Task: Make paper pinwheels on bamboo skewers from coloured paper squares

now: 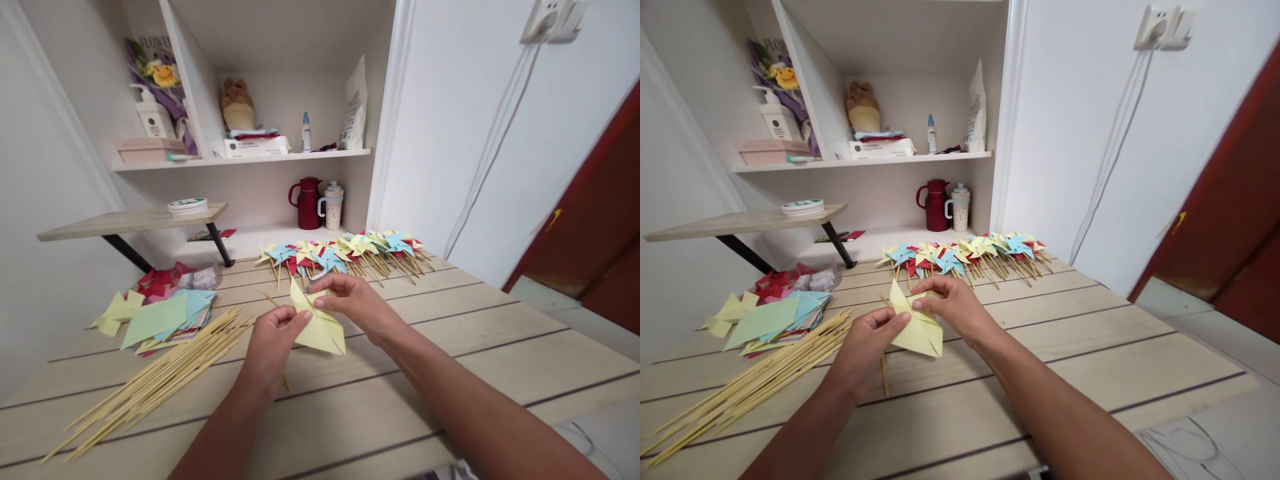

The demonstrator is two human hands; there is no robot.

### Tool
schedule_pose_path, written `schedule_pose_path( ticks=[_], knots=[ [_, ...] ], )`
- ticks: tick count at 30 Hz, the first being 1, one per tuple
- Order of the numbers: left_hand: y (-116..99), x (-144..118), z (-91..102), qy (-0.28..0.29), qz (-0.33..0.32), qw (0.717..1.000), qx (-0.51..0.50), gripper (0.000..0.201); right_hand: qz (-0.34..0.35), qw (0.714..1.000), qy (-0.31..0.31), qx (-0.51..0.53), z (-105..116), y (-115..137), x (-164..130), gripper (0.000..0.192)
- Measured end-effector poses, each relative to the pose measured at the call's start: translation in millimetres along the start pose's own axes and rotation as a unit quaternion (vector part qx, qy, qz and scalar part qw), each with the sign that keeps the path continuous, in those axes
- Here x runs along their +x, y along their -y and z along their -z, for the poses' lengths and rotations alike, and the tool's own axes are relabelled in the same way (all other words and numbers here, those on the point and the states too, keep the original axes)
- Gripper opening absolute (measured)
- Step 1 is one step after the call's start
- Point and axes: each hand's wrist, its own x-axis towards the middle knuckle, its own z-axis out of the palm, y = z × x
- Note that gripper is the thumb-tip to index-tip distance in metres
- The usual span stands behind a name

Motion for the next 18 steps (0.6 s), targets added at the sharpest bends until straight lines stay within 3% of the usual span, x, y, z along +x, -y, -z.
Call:
schedule_pose_path(
  ticks=[10,18],
  knots=[
    [2.5,0.5,-0.2,0.014,0.006,1.0,-0.002,0.028,0.018,0.999,-0.014,-0.031,-3.4,-11.9,2.0,0.019],
    [3.6,-0.7,-1.1,0.016,0.005,1.0,0.01,0.028,0.068,0.987,-0.068,-0.132,-8.7,-4.1,-0.3,0.007]
  ],
)
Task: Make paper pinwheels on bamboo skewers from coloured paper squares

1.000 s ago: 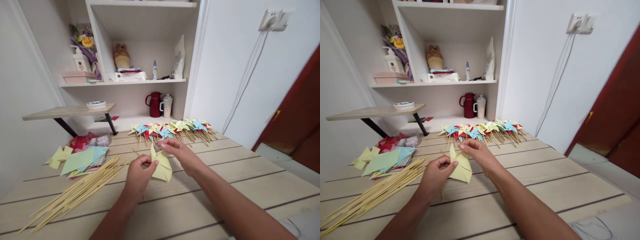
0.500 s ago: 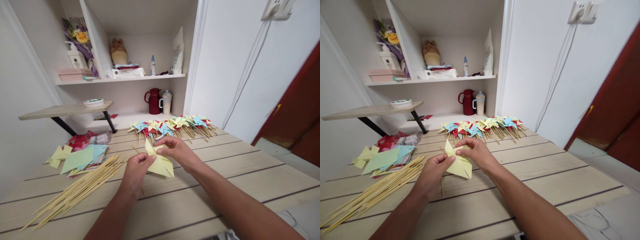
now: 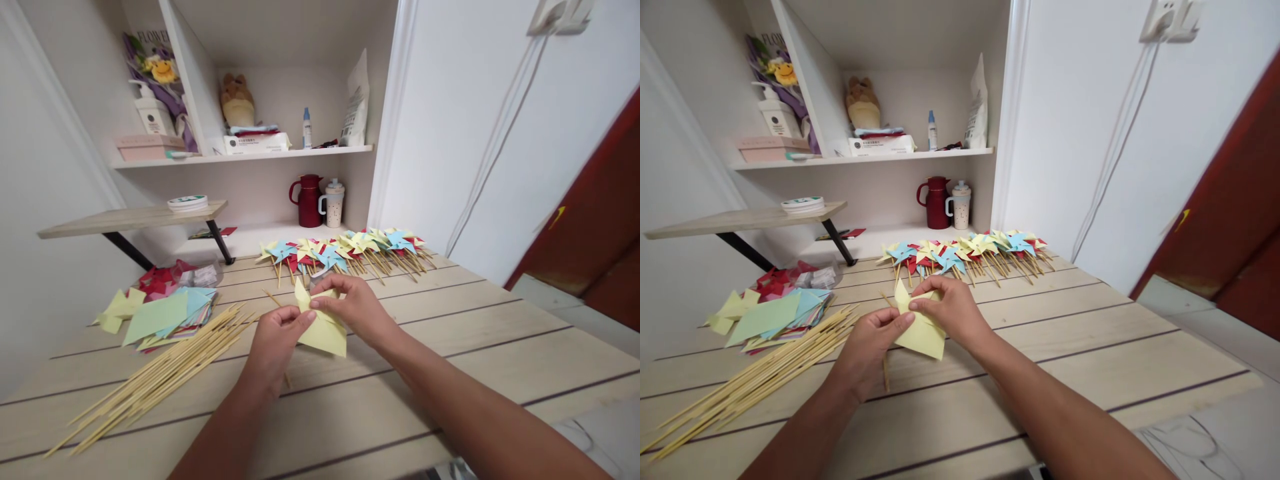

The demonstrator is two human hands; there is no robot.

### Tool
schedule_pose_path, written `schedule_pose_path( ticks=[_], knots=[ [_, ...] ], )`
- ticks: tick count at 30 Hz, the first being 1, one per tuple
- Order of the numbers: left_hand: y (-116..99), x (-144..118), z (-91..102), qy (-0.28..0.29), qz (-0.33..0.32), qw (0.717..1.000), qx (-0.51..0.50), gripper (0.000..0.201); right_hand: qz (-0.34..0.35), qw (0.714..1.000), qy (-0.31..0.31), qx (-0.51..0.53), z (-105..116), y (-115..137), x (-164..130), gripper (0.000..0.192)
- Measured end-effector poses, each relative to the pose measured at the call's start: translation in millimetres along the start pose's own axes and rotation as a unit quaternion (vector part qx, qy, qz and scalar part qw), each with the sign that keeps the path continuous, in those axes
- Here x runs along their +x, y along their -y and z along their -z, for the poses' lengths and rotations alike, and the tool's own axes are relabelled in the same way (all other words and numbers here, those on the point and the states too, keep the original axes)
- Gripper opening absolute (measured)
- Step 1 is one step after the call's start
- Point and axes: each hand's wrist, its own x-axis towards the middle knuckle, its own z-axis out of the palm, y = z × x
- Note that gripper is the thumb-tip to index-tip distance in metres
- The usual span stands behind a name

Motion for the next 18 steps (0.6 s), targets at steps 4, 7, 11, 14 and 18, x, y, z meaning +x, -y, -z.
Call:
schedule_pose_path(
  ticks=[4,7,11,14,18],
  knots=[
    [2.3,0.9,-0.8,-0.004,0.01,1.0,0.006,0.029,0.017,0.999,-0.015,-0.024,-2.4,6.6,-3.2,0.004],
    [4.5,1.3,-1.1,0.003,0.015,1.0,-0.004,0.03,0.022,0.999,-0.017,-0.031,-3.2,7.4,-4.1,0.004],
    [5.0,1.1,-0.6,0.008,0.014,0.999,-0.05,0.03,0.02,1.0,0.004,0.0,-1.7,3.6,-2.9,0.007],
    [4.1,1.8,0.8,-0.01,0.022,0.995,-0.093,0.03,0.02,0.998,0.046,0.043,0.9,-0.1,-1.2,0.009],
    [2.9,3.8,2.8,-0.042,0.027,0.99,-0.131,0.033,0.008,0.994,0.061,0.088,3.6,-3.8,0.2,0.013]
  ],
)
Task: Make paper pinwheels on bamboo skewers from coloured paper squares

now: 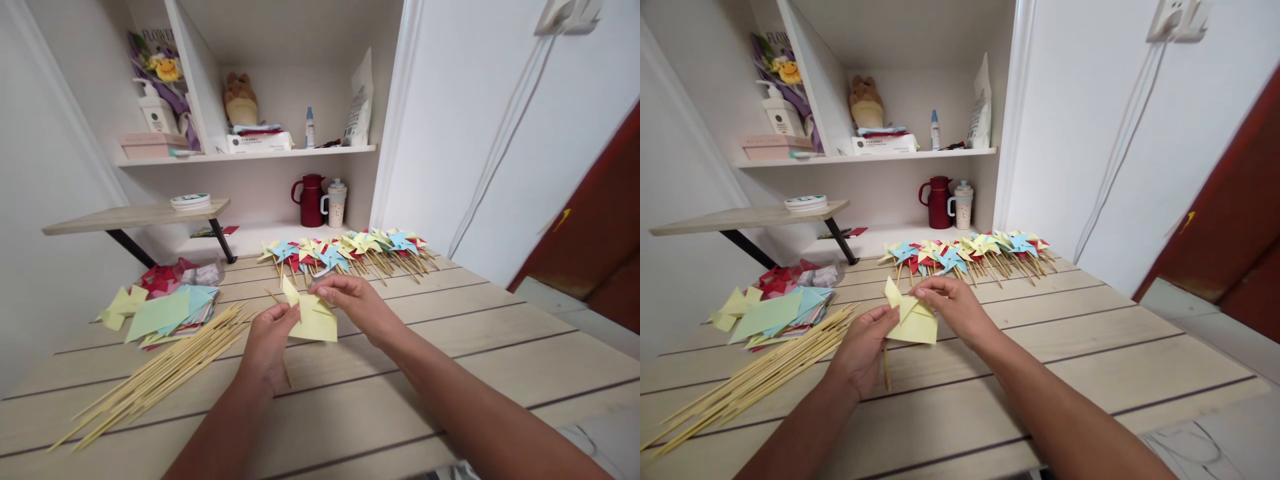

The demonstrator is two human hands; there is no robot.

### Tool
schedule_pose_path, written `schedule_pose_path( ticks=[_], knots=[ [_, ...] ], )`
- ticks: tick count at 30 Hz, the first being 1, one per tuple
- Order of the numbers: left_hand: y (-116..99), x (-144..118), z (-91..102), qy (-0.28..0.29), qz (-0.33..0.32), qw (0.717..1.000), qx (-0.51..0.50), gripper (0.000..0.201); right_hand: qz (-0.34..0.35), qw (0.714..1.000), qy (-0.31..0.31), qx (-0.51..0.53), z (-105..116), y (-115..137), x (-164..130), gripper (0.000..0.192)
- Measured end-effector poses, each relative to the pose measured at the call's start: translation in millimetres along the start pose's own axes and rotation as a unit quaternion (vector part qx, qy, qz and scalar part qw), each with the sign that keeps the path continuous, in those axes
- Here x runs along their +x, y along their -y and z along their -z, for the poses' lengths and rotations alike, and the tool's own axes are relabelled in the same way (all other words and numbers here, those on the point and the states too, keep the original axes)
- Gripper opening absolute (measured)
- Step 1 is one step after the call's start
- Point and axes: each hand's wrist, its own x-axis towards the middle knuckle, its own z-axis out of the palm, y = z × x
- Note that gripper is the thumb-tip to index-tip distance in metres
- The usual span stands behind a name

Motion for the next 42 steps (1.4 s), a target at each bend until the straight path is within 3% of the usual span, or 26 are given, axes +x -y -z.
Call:
schedule_pose_path(
  ticks=[6,11,19,27,32,38,42],
  knots=[
    [-0.8,-0.6,-1.5,-0.004,-0.022,1.0,0.012,0.03,0.004,0.999,-0.003,-0.034,-2.3,1.2,-0.5,0.009],
    [0.8,-0.5,-0.1,0.029,-0.051,0.996,0.063,0.028,0.011,0.998,-0.015,-0.065,-4.9,4.3,-0.5,0.013],
    [3.0,-2.9,-0.2,0.073,-0.015,0.992,0.106,0.025,0.01,0.995,-0.049,-0.087,-4.4,2.5,0.0,0.012],
    [4.5,-1.9,-0.4,0.073,0.009,0.996,0.054,0.029,-0.006,0.998,-0.025,-0.059,-4.8,1.0,0.4,0.008],
    [7.3,-1.5,-1.9,0.081,0.009,0.996,0.047,0.028,-0.015,0.996,-0.052,-0.077,-8.1,-1.4,0.7,0.008],
    [6.4,-1.9,-5.8,0.044,-0.014,0.999,0.026,0.029,-0.002,0.996,-0.063,-0.058,-7.3,-0.2,-1.4,0.015],
    [-1.0,-3.2,-5.6,0.001,-0.033,0.999,-0.03,0.032,0.013,0.988,-0.152,-0.013,3.2,2.6,0.5,0.025]
  ],
)
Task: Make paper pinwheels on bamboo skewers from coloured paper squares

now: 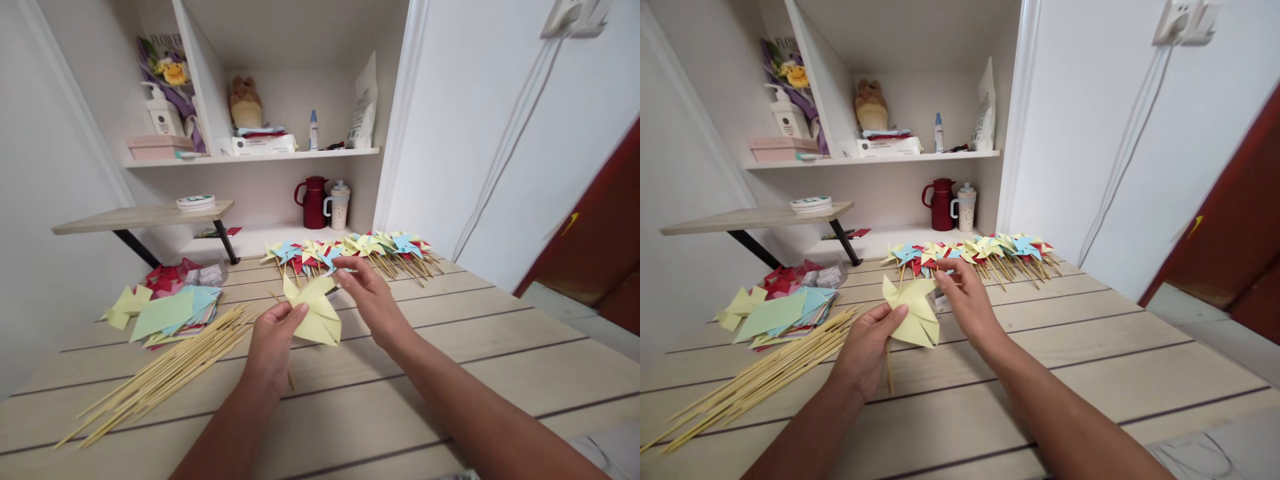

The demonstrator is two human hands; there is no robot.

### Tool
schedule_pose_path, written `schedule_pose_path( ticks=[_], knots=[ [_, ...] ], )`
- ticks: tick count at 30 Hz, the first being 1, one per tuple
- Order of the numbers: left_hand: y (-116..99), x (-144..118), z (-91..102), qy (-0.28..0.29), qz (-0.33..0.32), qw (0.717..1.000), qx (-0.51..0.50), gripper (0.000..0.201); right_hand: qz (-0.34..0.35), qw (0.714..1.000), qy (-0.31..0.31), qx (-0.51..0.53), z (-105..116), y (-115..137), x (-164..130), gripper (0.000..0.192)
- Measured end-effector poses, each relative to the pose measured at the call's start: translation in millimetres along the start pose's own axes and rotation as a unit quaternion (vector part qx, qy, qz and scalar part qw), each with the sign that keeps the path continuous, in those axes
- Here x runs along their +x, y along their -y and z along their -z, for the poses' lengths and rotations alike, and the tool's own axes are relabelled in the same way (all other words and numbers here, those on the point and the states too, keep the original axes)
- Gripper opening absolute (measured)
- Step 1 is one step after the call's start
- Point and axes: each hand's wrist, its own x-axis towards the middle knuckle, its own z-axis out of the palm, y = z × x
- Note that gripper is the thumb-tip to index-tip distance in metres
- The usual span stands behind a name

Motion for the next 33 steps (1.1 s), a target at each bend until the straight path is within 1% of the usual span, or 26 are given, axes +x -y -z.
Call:
schedule_pose_path(
  ticks=[1,2,3,5,6,8,10,14,18,19,23,25,27,30,31,32,33],
  knots=[
    [-2.3,-0.2,0.1,-0.01,-0.006,1.0,-0.012,0.032,-0.019,1.0,-0.015,0.013,2.0,0.3,1.2,0.024],
    [-4.4,-0.5,0.3,-0.019,-0.013,0.999,-0.024,0.033,-0.05,0.998,-0.014,0.028,3.3,0.4,2.1,0.024],
    [-6.2,-0.6,0.5,-0.026,-0.018,0.999,-0.034,0.033,-0.088,0.995,0.001,0.046,3.9,0.3,2.5,0.026],
    [-8.7,-0.8,0.9,-0.028,-0.025,0.998,-0.044,0.034,-0.161,0.982,0.061,0.077,3.0,-0.3,1.9,0.032],
    [-9.2,-0.7,1.1,-0.025,-0.027,0.998,-0.044,0.034,-0.183,0.975,0.091,0.086,1.8,-0.5,1.1,0.035],
    [-9.2,-0.3,1.5,-0.015,-0.022,0.999,-0.038,0.035,-0.191,0.968,0.133,0.095,-1.4,-0.1,-0.9,0.037],
    [-8.1,0.0,1.8,-0.009,-0.016,0.999,-0.031,0.035,-0.175,0.97,0.144,0.09,-4.4,1.6,-2.9,0.034],
    [-5.9,-0.2,2.0,-0.01,-0.02,1.0,-0.021,0.034,-0.152,0.976,0.145,0.057,-8.9,7.1,-6.5,0.025],
    [-3.6,-0.7,1.6,-0.016,-0.022,1.0,0.006,0.031,-0.148,0.971,0.182,0.053,-14.1,5.4,-10.6,0.028],
    [-2.7,-0.9,1.3,-0.016,-0.026,0.999,0.014,0.031,-0.148,0.972,0.177,0.048,-15.4,3.5,-11.3,0.03],
    [0.4,-3.0,-1.4,-0.01,-0.04,0.998,0.038,0.029,-0.149,0.981,0.125,0.005,-17.7,-3.7,-11.9,0.031],
    [0.4,-3.8,-2.6,-0.015,-0.042,0.998,0.037,0.029,-0.142,0.982,0.127,-0.01,-17.1,-4.4,-11.5,0.032],
    [-1.0,-2.7,-2.0,-0.021,-0.028,0.999,0.015,0.029,-0.118,0.983,0.139,0.0,-15.6,-3.3,-11.1,0.032],
    [-5.3,3.2,4.0,-0.044,0.008,0.998,-0.041,0.026,-0.054,0.988,0.137,0.044,-10.8,-0.1,-9.7,0.02],
    [-7.1,5.7,7.1,-0.055,0.012,0.997,-0.057,0.025,-0.026,0.99,0.133,0.05,-8.5,1.1,-8.8,0.02],
    [-8.8,8.0,10.3,-0.067,0.01,0.995,-0.069,0.023,0.005,0.991,0.13,0.044,-5.8,2.3,-7.8,0.025],
    [-10.4,9.7,13.2,-0.075,0.006,0.994,-0.08,0.022,0.041,0.99,0.132,0.023,-3.1,3.5,-6.6,0.027]
  ],
)
